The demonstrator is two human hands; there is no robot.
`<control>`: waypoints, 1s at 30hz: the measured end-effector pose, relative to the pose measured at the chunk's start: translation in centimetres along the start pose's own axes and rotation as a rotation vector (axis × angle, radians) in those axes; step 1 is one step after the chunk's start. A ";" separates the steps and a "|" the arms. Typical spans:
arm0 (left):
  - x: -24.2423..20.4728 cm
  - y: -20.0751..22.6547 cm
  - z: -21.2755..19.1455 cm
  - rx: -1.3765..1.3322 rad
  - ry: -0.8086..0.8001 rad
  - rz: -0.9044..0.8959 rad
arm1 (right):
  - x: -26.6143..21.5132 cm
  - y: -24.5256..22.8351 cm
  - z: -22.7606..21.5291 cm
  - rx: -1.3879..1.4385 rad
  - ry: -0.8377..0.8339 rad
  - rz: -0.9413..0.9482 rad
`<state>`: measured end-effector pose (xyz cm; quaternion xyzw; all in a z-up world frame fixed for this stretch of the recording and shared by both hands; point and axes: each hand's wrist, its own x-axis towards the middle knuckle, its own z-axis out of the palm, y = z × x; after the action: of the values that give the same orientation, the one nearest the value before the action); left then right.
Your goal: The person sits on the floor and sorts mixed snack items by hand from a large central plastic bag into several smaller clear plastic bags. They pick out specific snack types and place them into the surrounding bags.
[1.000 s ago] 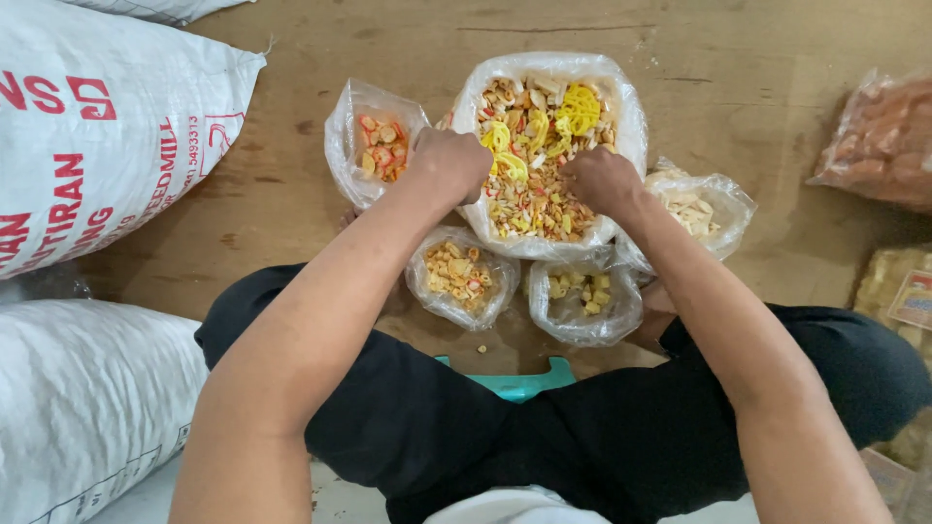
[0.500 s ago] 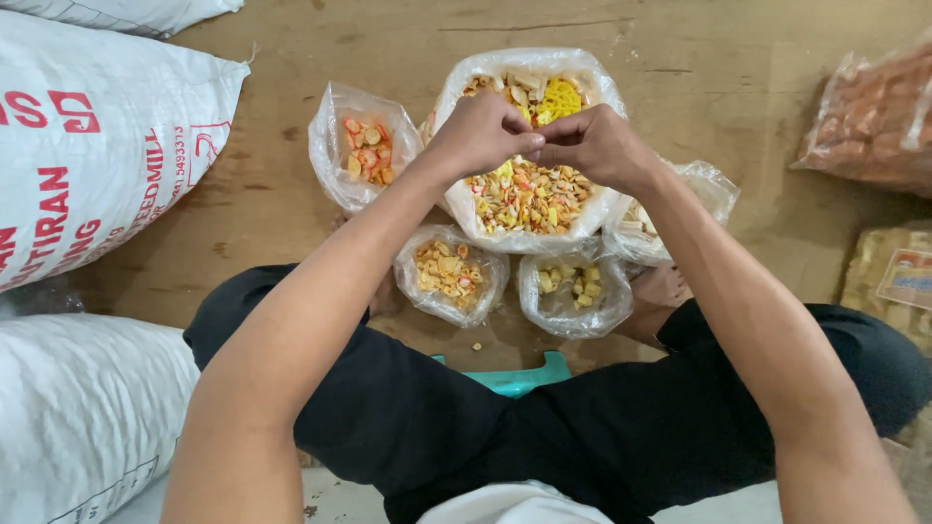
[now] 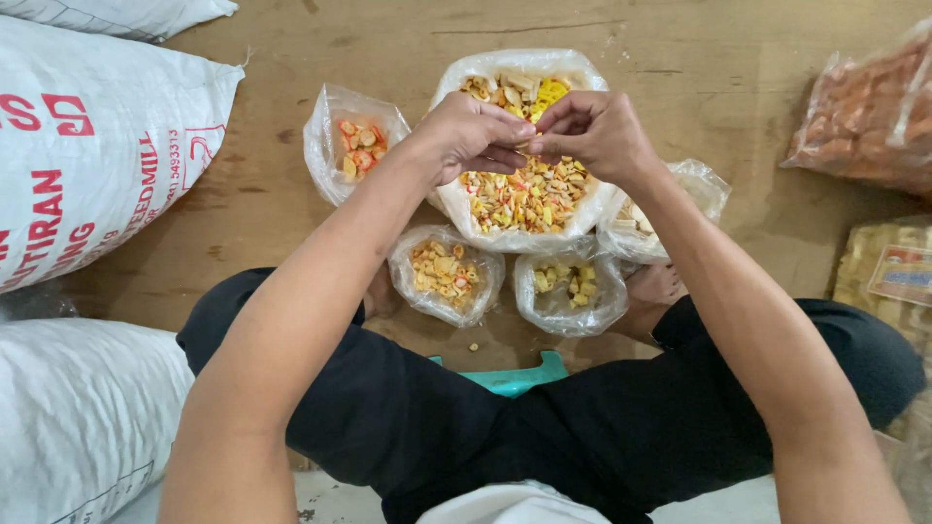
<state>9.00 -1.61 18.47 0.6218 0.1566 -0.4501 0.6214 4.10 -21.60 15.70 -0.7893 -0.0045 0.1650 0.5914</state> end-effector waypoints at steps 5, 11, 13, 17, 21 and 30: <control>-0.7 0.3 -0.2 0.005 -0.070 0.016 | 0.3 0.7 -0.4 0.028 -0.021 -0.086; -1.0 1.1 -0.6 0.319 -0.053 0.142 | 1.2 2.9 -1.1 0.060 -0.182 -0.166; -1.7 1.5 -0.9 0.564 -0.034 0.237 | 1.5 3.6 -0.9 0.141 -0.230 -0.203; 2.2 -1.8 -2.4 1.077 -0.057 0.201 | 2.4 8.3 -0.1 -0.254 -0.063 0.189; 6.6 -7.5 -3.3 1.289 -0.145 0.142 | 3.5 16.2 0.3 -0.676 -0.146 0.154; 5.8 -15.9 -2.2 1.628 -0.349 -0.010 | 2.7 17.2 2.6 -1.076 -0.237 0.231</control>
<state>0.95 1.08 3.62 0.7975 -0.3135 -0.5153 -0.0089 2.77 -23.80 -1.72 -0.9511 -0.0680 0.2907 0.0789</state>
